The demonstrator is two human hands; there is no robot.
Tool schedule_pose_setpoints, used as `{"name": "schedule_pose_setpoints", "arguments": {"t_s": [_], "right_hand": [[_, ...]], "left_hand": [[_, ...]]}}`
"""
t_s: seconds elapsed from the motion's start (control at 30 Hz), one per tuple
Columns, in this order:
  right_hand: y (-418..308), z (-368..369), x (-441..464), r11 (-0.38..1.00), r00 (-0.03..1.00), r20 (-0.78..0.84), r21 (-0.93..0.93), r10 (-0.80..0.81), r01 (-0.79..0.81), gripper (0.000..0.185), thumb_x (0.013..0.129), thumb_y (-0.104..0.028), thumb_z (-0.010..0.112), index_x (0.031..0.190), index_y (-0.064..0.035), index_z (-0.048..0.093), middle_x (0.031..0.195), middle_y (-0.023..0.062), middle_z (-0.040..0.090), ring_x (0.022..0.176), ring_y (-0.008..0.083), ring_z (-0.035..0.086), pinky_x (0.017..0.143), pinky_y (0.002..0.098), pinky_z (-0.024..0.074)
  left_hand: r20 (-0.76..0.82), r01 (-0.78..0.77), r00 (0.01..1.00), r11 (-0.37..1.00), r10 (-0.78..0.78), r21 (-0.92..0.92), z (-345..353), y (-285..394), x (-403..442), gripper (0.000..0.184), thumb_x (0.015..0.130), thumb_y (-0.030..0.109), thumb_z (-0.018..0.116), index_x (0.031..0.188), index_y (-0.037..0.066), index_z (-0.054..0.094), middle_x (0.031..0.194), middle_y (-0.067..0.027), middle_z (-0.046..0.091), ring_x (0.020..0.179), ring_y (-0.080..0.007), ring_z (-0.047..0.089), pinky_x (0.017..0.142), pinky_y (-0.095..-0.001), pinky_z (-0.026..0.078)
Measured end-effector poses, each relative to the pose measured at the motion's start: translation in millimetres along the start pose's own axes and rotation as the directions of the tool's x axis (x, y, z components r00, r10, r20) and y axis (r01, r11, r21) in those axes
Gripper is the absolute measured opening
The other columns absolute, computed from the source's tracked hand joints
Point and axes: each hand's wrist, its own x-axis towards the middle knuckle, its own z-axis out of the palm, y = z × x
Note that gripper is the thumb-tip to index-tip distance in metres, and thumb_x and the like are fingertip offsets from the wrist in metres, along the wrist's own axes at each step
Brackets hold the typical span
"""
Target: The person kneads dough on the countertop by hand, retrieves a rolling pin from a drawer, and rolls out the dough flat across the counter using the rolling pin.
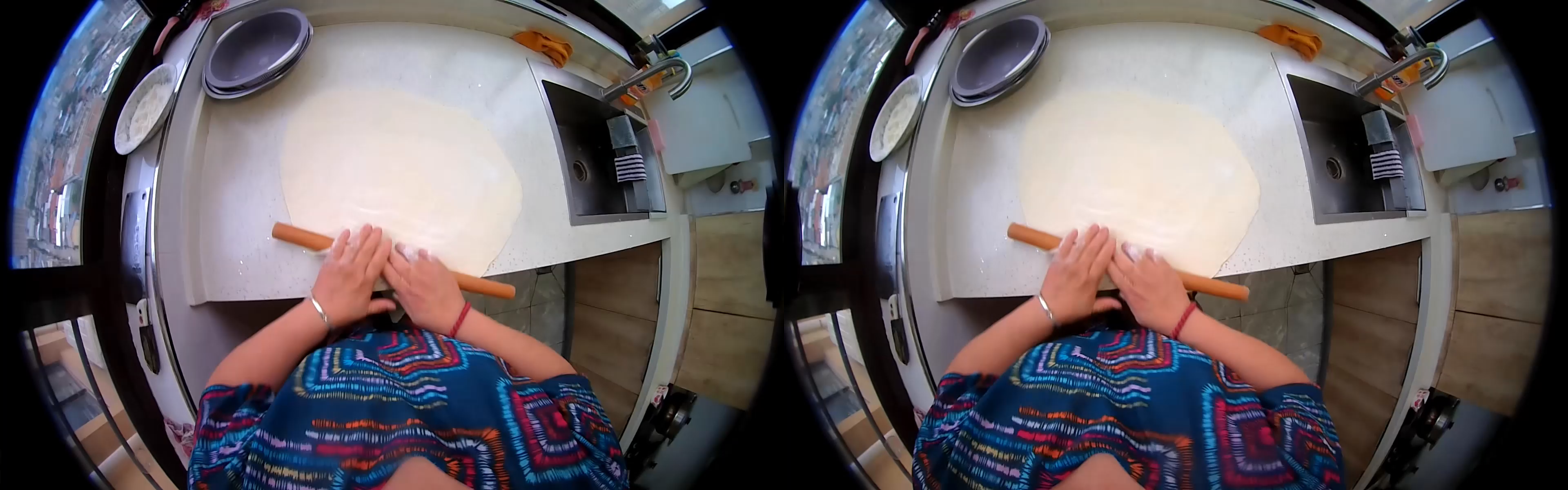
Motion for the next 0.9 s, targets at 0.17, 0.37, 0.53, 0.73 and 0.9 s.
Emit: {"name": "schedule_pose_setpoints", "arguments": {"t_s": [0.17,0.37,0.53,0.73,0.9], "right_hand": [[41,-10,32,0.944,0.957,0.021,-0.173,0.289,-0.282,0.051,0.086,-0.037,0.055,0.125,-0.0042,0.048,0.133,0.0145,0.047,0.115,0.0297,0.049,0.094,0.0489,0.0375],[47,-13,-16,0.862,0.862,-0.074,-0.048,0.501,-0.505,0.06,0.085,-0.029,0.06,0.139,-0.0122,0.038,0.143,0.0113,0.039,0.132,0.0296,0.037,0.107,0.0513,0.0268],[134,-15,39,0.771,0.8,-0.182,-0.214,0.572,-0.6,0.055,0.09,-0.038,0.051,0.138,-0.0128,0.04,0.145,0.0121,0.037,0.131,0.0314,0.037,0.106,0.053,0.0275],[94,-18,8,0.773,0.782,-0.032,-0.139,0.622,-0.62,0.061,0.086,-0.042,0.054,0.139,-0.0143,0.041,0.144,0.0114,0.038,0.132,0.0313,0.036,0.105,0.0542,0.0279],[59,6,-35,0.868,0.879,-0.171,-0.156,0.446,-0.471,0.068,0.081,-0.044,0.059,0.14,-0.0158,0.039,0.145,0.0113,0.037,0.131,0.0303,0.037,0.106,0.0548,0.0268]], "left_hand": [[-0.051,0.001,0.999,0.999,0.001,0.048,11,-33,70,0.097,0.067,0.068,0.062,0.136,0.002,0.042,0.144,-0.0173,0.037,0.136,-0.0344,0.03,0.112,-0.0513,0.019],[0.005,0.172,0.984,0.963,-0.177,0.209,-19,-54,66,0.085,0.074,0.07,0.055,0.137,0.014,0.044,0.145,-0.0111,0.037,0.137,-0.0292,0.029,0.112,-0.0502,0.019],[-0.109,0.324,0.945,0.921,-0.307,0.216,-28,-85,161,0.07,0.087,0.06,0.044,0.139,0.014,0.041,0.148,-0.0097,0.033,0.14,-0.0264,0.022,0.114,-0.0471,0.016],[0.115,0.328,0.927,0.919,-0.358,0.217,-28,-66,111,0.074,0.083,0.059,0.053,0.14,0.013,0.04,0.149,-0.0116,0.032,0.139,-0.0278,0.027,0.113,-0.0502,0.016],[-0.12,0.208,0.974,0.966,-0.191,0.152,-3,-51,34,0.088,0.07,0.059,0.067,0.136,0.007,0.042,0.144,-0.0207,0.035,0.138,-0.0354,0.025,0.112,-0.0544,0.014]]}}
